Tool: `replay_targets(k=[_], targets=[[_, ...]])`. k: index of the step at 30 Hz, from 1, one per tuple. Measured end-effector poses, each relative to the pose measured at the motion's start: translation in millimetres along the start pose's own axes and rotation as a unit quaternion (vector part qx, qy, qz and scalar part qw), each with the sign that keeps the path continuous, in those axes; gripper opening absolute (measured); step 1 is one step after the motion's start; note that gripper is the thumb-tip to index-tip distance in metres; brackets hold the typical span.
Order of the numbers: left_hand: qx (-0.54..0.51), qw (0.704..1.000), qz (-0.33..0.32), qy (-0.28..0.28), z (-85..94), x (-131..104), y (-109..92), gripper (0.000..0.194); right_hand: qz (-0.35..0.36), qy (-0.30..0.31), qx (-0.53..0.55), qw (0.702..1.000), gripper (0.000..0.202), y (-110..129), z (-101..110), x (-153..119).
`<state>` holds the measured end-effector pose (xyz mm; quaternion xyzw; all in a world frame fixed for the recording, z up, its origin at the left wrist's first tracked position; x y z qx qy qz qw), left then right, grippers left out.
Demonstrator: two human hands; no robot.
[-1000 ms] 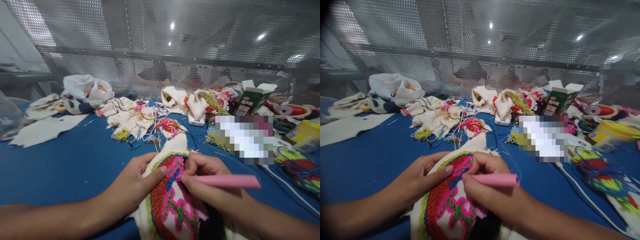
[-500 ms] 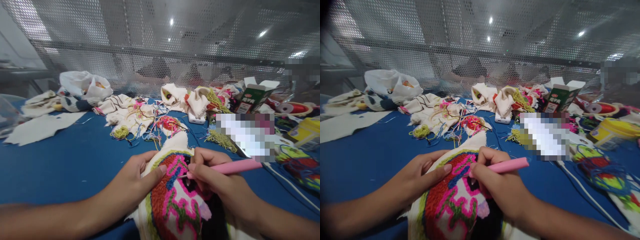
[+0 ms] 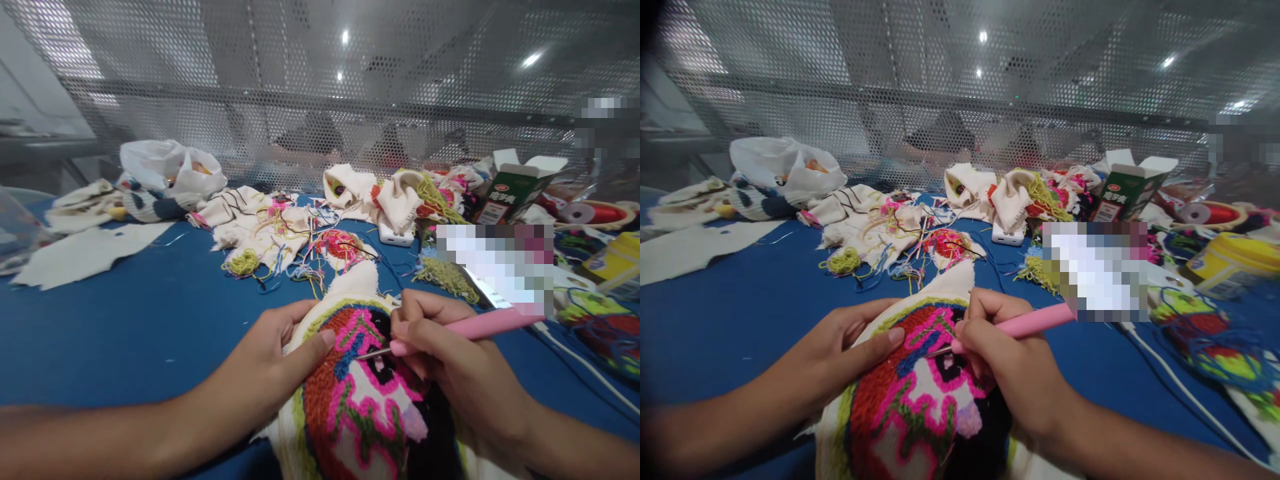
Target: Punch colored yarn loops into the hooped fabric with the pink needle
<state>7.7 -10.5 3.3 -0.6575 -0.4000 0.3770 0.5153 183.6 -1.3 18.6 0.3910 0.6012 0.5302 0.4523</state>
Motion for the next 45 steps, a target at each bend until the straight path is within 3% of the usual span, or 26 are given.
replay_targets(k=[6, 9, 13, 15, 17, 20, 24, 28, 31, 35, 37, 41, 45], targets=[[0.015, 1.000, 0.007, -0.009, -1.2, 0, -1, 0.038, 0.015, 0.001, -0.044, 0.999, 0.026, 1, 1, 0], [0.033, 0.999, -0.003, -0.015, -1.1, -1, -1, 0.037, 0.022, 0.029, -0.111, 0.993, 0.027, 2, -1, -1], [0.090, 0.994, -0.046, -0.029, -1.6, -2, -1, 0.034, 0.084, 0.119, -0.266, 0.953, 0.023, 2, -9, -3], [0.104, 0.993, -0.057, -0.027, -2.2, -3, -1, 0.033, 0.108, 0.131, -0.307, 0.936, 0.021, 1, -12, -3], [0.093, 0.994, -0.047, -0.020, -2.6, -3, -1, 0.035, 0.068, 0.093, -0.256, 0.960, 0.023, 1, -11, -2], [0.078, 0.997, -0.025, -0.017, -2.1, -3, -2, 0.037, -0.014, 0.028, -0.096, 0.995, 0.026, 0, -5, -1], [0.087, 0.996, -0.022, -0.023, -1.1, -2, -3, 0.037, -0.011, 0.017, 0.003, 1.000, 0.026, -1, 0, 0], [0.082, 0.996, -0.027, -0.029, -1.7, -2, -2, 0.039, -0.005, 0.021, -0.017, 1.000, 0.026, 0, 2, 0], [0.085, 0.996, -0.025, -0.029, -2.3, -2, 0, 0.040, 0.001, 0.029, -0.099, 0.995, 0.027, 1, -2, -1], [0.113, 0.992, -0.054, -0.032, -1.7, -3, 1, 0.037, 0.087, 0.106, -0.280, 0.950, 0.020, 3, -15, -4], [0.119, 0.990, -0.061, -0.031, -1.3, -4, 0, 0.036, 0.105, 0.120, -0.306, 0.939, 0.018, 3, -18, -5], [0.087, 0.996, -0.027, -0.022, -1.4, -3, 0, 0.039, -0.008, 0.046, -0.134, 0.990, 0.023, 1, -11, -2], [0.082, 0.996, -0.025, -0.030, -2.0, -2, -1, 0.039, -0.022, 0.019, -0.008, 1.000, 0.024, -1, -2, 0]])
Point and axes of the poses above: each hand's wrist, its own x-axis towards the middle knuckle, its own z-axis out of the back of the hand, y = z × x, the point moved 1 cm from there along x, towards the middle knuckle, and after that the axes turned 4 degrees about -z, right-handed, at the moved point
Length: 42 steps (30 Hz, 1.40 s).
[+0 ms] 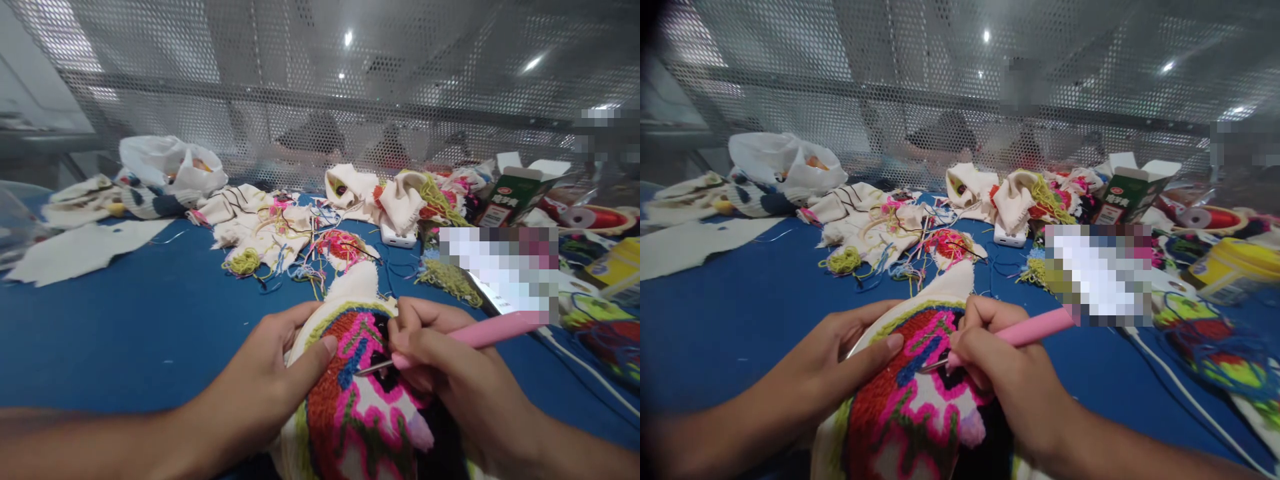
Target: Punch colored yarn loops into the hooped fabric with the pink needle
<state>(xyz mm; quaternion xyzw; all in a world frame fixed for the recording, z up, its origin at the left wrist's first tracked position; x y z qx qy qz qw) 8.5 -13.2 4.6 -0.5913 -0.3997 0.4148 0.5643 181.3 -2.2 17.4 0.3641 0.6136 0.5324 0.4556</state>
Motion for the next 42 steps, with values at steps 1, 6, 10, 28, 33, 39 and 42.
replay_targets(k=[1, 6, 10, 28, 33, 39, 42], targets=[[0.004, 1.000, -0.002, -0.003, 0.1, 0, 0, 0.039, 0.002, 0.003, 0.003, 1.000, 0.024, 0, 1, 0], [0.029, 1.000, -0.006, -0.007, 1.6, 0, 1, 0.039, -0.003, 0.013, -0.072, 0.997, 0.025, 0, -4, -5], [0.047, 0.999, -0.025, -0.003, 1.7, 0, 2, 0.037, -0.026, 0.058, -0.142, 0.988, 0.028, 0, -7, -10], [0.064, 0.997, -0.029, 0.011, 0.0, 0, -1, 0.036, 0.168, 0.116, -0.371, 0.906, 0.014, 2, -14, -2], [0.011, 1.000, 0.001, 0.025, -0.8, -1, -1, 0.038, 0.004, 0.048, -0.151, 0.987, 0.018, 3, -9, -4], [0.012, 1.000, 0.004, 0.020, -0.5, 0, -1, 0.039, 0.003, 0.025, -0.050, 0.998, 0.022, 2, 0, -3], [0.006, 1.000, 0.009, 0.021, -0.3, 1, 0, 0.041, 0.004, 0.028, -0.050, 0.998, 0.022, 1, 0, -4]])
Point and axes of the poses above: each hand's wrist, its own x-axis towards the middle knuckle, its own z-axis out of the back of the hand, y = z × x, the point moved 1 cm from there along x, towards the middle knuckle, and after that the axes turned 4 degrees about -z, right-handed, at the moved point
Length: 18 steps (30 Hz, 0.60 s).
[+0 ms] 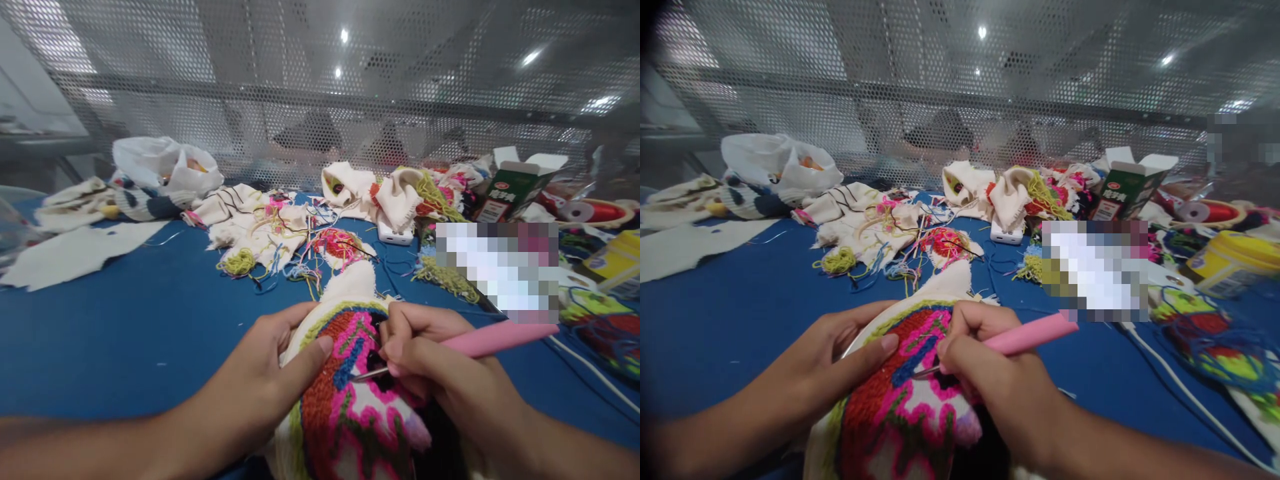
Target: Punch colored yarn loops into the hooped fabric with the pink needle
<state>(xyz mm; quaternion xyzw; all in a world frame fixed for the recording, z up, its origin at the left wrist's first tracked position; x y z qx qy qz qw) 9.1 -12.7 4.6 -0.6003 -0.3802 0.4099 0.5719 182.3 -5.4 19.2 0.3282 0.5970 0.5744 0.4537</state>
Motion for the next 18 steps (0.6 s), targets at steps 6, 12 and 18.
replay_targets(k=[6, 12, 18], targets=[[0.011, 1.000, -0.014, -0.010, -0.5, 0, 2, 0.039, -0.013, 0.046, -0.118, 0.992, 0.023, 3, -7, -2], [0.013, 0.999, -0.035, -0.008, -1.3, -2, 0, 0.038, 0.089, 0.082, -0.257, 0.959, 0.018, 3, -15, -2], [-0.006, 1.000, -0.012, -0.005, -1.0, -2, 1, 0.038, 0.001, 0.009, -0.026, 1.000, 0.025, -1, -1, -1]])
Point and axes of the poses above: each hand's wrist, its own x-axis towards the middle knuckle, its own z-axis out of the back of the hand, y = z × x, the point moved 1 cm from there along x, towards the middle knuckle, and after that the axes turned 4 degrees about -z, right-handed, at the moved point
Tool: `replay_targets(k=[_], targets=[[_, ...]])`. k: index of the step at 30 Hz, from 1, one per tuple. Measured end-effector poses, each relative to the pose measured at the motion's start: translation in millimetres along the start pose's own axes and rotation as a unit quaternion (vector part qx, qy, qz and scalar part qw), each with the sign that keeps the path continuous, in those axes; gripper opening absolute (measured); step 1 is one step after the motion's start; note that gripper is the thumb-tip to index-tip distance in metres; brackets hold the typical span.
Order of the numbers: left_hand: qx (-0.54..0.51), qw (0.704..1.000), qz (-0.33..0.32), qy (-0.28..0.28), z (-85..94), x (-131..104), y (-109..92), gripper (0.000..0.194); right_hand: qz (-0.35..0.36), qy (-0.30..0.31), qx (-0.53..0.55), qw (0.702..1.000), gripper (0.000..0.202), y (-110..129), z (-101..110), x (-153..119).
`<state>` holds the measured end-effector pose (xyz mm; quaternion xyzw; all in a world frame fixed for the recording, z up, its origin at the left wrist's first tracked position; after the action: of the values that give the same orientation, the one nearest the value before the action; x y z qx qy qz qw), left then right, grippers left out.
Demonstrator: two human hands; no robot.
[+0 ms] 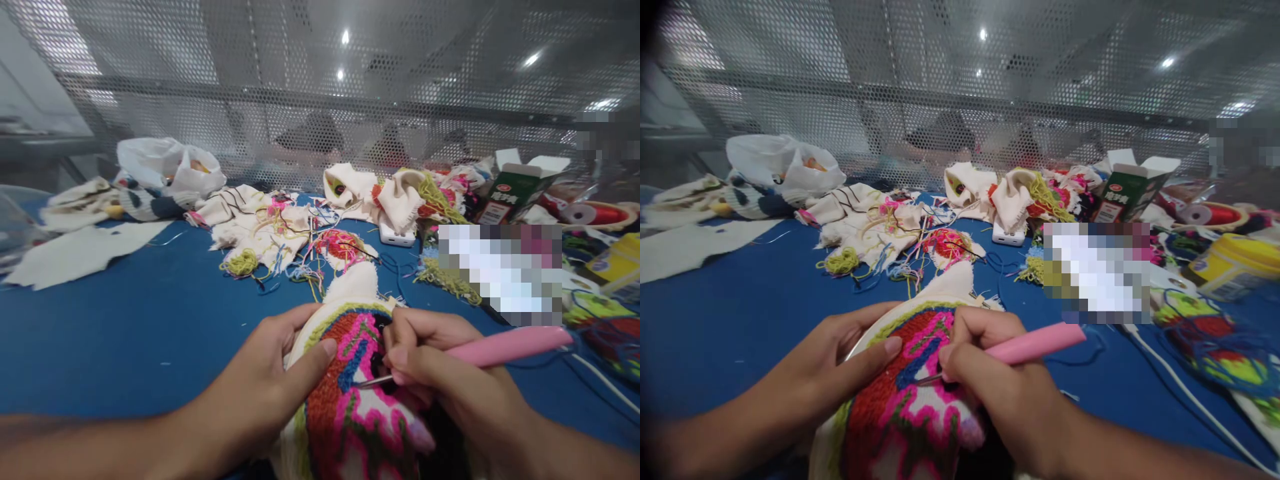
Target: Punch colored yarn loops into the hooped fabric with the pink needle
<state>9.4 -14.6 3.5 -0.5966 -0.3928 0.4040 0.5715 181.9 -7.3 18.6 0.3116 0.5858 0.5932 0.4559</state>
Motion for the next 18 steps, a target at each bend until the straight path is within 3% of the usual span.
replay_targets(k=[18], targets=[[0.004, 1.000, 0.003, 0.001, 0.7, 0.0, -2.6, 0.038, 0.011, -0.011, 0.001, 1.000, 0.027, 1.6, -0.4, -3.2]])
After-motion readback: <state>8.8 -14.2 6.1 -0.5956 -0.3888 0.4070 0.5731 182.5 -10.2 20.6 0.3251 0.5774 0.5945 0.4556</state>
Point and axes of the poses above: each hand's wrist, its own x-axis towards the middle knuckle, its own z-axis out of the back of the hand, y = z × x, the point moved 1 cm from there along x, towards the middle knuckle, and after that the axes turned 4 degrees about -z, right-handed, at the moved point
